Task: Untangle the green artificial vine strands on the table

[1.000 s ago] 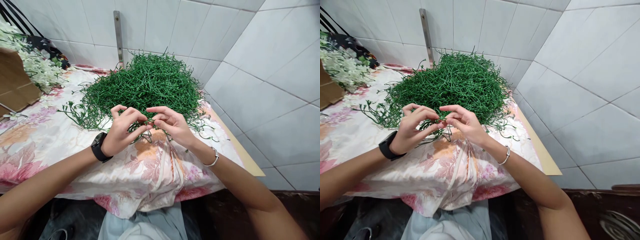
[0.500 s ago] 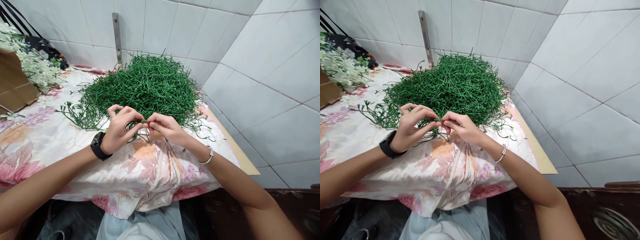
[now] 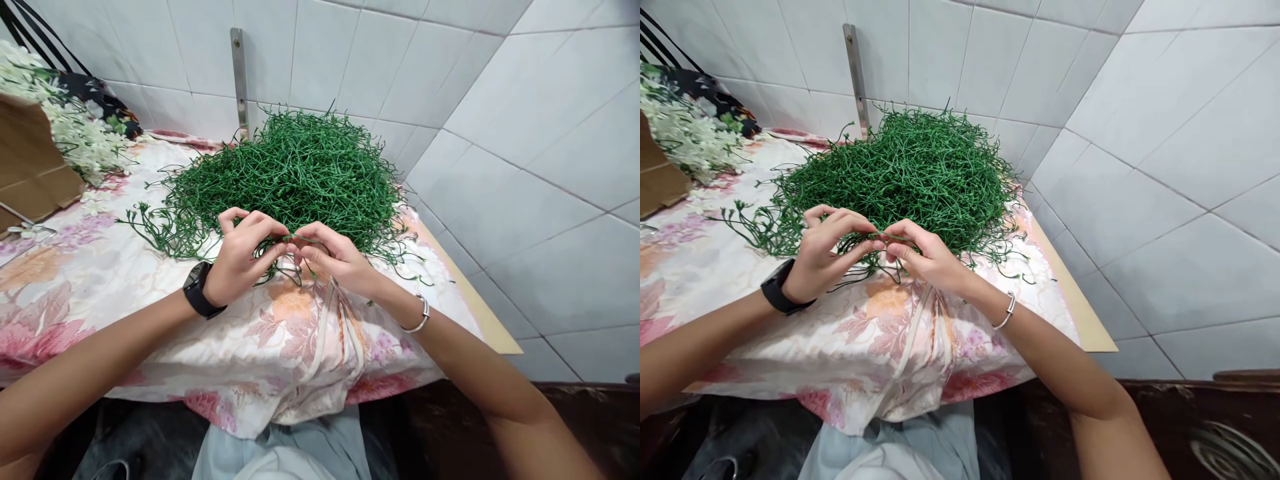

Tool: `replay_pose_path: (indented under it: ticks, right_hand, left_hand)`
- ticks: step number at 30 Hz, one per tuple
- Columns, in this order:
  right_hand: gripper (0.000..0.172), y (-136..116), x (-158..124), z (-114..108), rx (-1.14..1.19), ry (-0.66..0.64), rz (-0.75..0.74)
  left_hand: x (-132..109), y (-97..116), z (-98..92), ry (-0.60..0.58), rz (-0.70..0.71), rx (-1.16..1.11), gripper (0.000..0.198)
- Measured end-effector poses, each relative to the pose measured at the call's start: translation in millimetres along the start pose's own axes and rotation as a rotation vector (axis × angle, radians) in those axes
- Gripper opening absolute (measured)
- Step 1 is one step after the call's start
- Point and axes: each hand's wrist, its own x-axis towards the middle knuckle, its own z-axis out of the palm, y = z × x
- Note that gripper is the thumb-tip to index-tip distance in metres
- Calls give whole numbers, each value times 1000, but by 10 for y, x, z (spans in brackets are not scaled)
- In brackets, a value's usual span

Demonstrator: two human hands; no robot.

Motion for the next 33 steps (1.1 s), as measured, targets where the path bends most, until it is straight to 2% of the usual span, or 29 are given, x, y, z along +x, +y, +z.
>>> replay_pose_path:
  ticks: [4,12,17,24,29,33]
  right_hand:
    - [29,-13,-6,16,35,38,-22]
    - [31,-29,4,-3,67,-5,23]
    - [33,-48,11,-18,95,14,61]
    - [30,-117,-8,-15,305,-12,112]
    - [27,-146,-27,-55,357,-56,155]
    - [24,-142,-17,-104,460,-43,216]
  left_hand:
    - [2,2,12,15,17,36,8]
    - [-22,10,70,-19,78,93,9]
    - [-23,28,59,-36,34,54,10]
    - [11,51,4,-150,-10,-117,19]
    - [31,19,6,-347,50,-232,18]
    - [15,34,40,-338,88,-219,19]
